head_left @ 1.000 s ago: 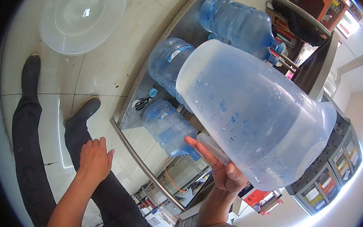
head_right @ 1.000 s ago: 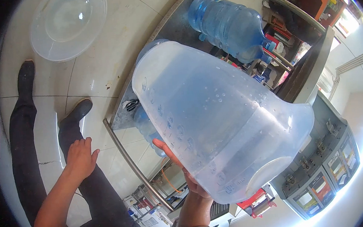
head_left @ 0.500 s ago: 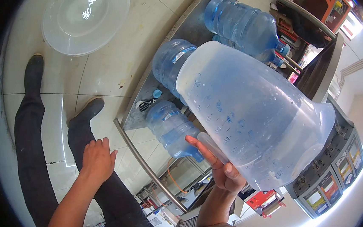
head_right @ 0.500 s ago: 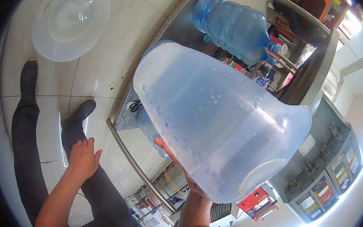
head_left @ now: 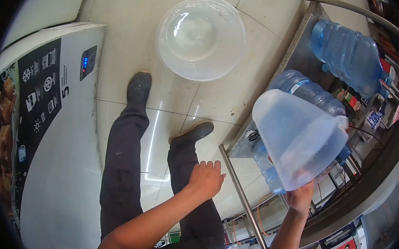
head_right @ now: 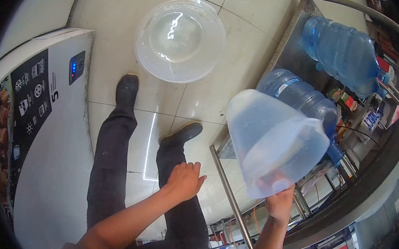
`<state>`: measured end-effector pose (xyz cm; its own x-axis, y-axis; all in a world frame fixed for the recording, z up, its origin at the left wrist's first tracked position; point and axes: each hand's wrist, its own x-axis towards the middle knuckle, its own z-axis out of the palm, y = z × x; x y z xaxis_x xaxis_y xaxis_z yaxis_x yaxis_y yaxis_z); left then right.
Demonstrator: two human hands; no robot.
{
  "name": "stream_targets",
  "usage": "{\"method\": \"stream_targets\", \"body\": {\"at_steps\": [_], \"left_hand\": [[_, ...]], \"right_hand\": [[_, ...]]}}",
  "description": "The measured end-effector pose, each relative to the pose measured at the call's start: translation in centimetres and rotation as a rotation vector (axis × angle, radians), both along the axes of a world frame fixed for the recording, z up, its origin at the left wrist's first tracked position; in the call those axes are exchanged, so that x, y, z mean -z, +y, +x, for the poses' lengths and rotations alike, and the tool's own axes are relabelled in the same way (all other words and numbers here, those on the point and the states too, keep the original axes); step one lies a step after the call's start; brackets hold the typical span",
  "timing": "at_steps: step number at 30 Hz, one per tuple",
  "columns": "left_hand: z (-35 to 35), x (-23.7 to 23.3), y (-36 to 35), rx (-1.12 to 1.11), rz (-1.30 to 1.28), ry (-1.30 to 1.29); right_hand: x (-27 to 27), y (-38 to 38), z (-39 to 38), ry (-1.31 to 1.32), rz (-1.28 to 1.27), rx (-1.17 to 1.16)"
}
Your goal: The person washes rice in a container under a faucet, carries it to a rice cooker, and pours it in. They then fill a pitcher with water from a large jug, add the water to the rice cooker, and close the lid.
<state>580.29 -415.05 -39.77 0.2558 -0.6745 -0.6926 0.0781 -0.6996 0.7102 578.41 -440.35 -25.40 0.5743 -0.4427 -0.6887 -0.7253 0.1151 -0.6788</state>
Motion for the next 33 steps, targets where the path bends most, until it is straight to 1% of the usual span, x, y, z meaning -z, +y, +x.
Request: {"method": "stream_targets", "body": {"at_steps": [1, 2, 4, 11, 14, 16, 18, 20, 21, 23, 24, 26, 27, 29, 33], "left_hand": [[0.1, -0.1, 0.1, 0.005, 0.004, 0.004], [0.2, -0.2, 0.2, 0.009, 0.007, 0.0], [0.4, -0.3, 0.2, 0.061, 0.003, 0.015], [-0.1, -0.1, 0.4, 0.022, -0.013, -0.032], [0.2, -0.2, 0.4, 0.024, -0.004, 0.013], [0.3, -0.3, 0.4, 0.03, -0.007, 0.013], [0.5, -0.3, 0.5, 0.025, -0.012, 0.009], [0.6, -0.4, 0.5, 0.018, -0.018, 0.01], [0.5, -0.4, 0.5, 0.014, -0.02, 0.023], [0.7, -0.4, 0.6, 0.008, -0.02, 0.034], [0.8, -0.4, 0.6, 0.005, -0.018, 0.037], [0.9, -0.4, 0.6, 0.002, -0.015, 0.04], [0.9, -0.4, 0.6, 0.001, -0.016, 0.038], [0.8, -0.4, 0.6, 0.001, -0.018, 0.037], [0.9, -0.4, 0.6, -0.004, -0.024, 0.03]], "right_hand": [[0.6, 0.5, 0.4, 0.052, -0.037, -0.062], [1.0, 1.0, 1.0, 0.047, -0.035, -0.058], [2.1, 2.2, 3.5, 0.181, 0.008, -0.119], [6.1, 4.1, 7.4, 0.255, 0.026, -0.175], [8.0, 4.7, 9.1, 0.259, -0.003, -0.209], [8.9, 4.6, 10.3, 0.387, -0.083, -0.369], [9.0, 5.6, 12.7, 0.406, -0.115, -0.415], [9.6, 6.1, 14.0, 0.486, -0.241, -0.56], [10.0, 6.3, 14.3, 0.485, -0.24, -0.562], [11.0, 6.6, 14.6, 0.474, -0.354, -0.635], [11.2, 6.8, 14.9, 0.473, -0.352, -0.637], [11.4, 7.0, 15.8, 0.515, -0.449, -0.805], [11.6, 7.2, 16.2, 0.514, -0.448, -0.806], [11.8, 7.6, 16.9, 0.668, -0.515, -0.916], [11.4, 8.3, 18.8, 0.759, -0.552, -0.989]]}}
